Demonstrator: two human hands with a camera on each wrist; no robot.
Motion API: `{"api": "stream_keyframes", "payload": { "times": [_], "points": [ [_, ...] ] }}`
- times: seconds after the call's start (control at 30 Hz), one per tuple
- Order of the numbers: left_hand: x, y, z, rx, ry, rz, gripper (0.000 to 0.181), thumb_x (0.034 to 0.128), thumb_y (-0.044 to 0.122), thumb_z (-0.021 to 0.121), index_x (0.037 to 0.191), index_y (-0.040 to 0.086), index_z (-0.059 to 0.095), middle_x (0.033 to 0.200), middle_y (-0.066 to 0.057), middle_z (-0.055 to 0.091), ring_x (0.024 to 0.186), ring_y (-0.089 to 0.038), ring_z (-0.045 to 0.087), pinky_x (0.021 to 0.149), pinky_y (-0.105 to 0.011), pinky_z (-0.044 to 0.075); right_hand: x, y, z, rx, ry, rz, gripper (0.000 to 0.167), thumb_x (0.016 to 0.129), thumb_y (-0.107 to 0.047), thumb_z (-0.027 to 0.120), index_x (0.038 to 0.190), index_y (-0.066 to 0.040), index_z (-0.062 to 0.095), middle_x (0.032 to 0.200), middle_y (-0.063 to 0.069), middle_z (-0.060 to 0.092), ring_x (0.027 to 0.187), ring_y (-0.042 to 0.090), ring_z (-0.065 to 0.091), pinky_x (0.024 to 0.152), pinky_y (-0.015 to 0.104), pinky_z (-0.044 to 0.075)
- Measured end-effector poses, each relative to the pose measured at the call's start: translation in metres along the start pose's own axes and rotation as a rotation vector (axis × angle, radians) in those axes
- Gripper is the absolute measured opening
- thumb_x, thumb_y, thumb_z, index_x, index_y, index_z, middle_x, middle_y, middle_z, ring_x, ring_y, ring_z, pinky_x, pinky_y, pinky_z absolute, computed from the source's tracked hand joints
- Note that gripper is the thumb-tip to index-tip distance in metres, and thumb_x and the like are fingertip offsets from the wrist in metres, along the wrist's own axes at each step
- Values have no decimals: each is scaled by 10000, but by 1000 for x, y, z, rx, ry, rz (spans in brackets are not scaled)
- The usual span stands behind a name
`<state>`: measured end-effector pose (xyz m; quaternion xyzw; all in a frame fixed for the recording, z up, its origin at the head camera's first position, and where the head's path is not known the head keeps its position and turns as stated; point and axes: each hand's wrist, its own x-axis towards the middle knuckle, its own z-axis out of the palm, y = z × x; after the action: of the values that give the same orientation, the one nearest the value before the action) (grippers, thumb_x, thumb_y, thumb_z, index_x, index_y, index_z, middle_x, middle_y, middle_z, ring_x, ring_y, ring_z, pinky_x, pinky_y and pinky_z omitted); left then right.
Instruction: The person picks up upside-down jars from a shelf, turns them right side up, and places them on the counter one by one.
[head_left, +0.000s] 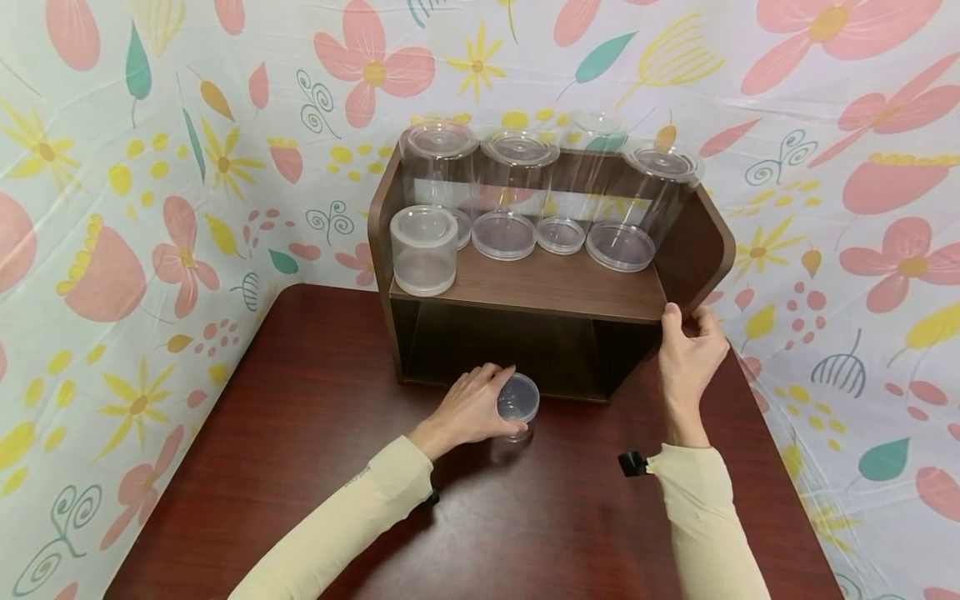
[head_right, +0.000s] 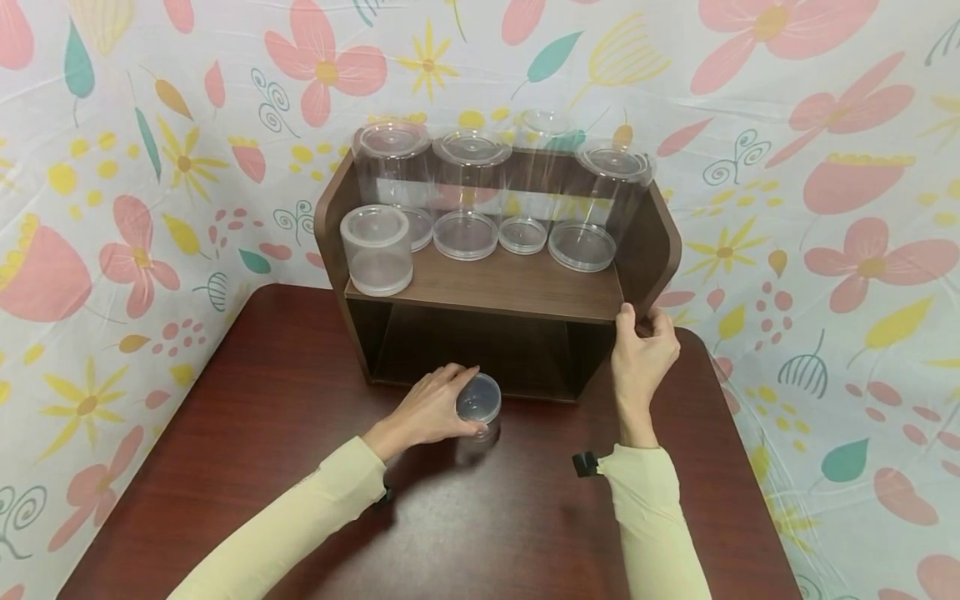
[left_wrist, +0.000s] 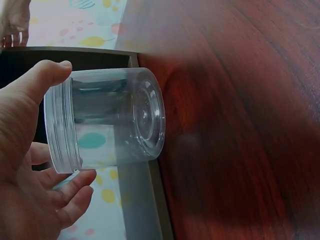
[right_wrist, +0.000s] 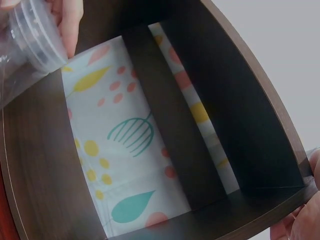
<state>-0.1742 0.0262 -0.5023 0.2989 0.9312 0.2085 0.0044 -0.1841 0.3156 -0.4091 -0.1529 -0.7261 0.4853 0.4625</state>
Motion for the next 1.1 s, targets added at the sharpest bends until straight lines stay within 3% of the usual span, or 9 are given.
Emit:
{"api": "stream_keyframes", "payload": {
  "times": [0.73, 1.1],
  "points": [
    [6, -3, 22, -1, -11, -43, 1017, 756, 639, 836, 1554, 129, 465, 1443, -126, 536, 1306, -312, 532, 1108, -499, 417, 0, 2, 0, -7, 1, -3, 143, 892, -120, 706, 811, -13, 658, 719, -202, 543, 688, 26, 517, 663, 177, 410],
    [9, -2, 27, 10, 43, -16, 1037, 732, 643, 858, 1539, 114, 478, 1409, -124, 558, 1275, -318, 552, 1071, -503, 451, 0, 3, 0, -9, 8, -4, 142, 888, -122, 710, 795, -29, 656, 708, -206, 537, 676, 21, 513, 653, 176, 408]
  ]
}}
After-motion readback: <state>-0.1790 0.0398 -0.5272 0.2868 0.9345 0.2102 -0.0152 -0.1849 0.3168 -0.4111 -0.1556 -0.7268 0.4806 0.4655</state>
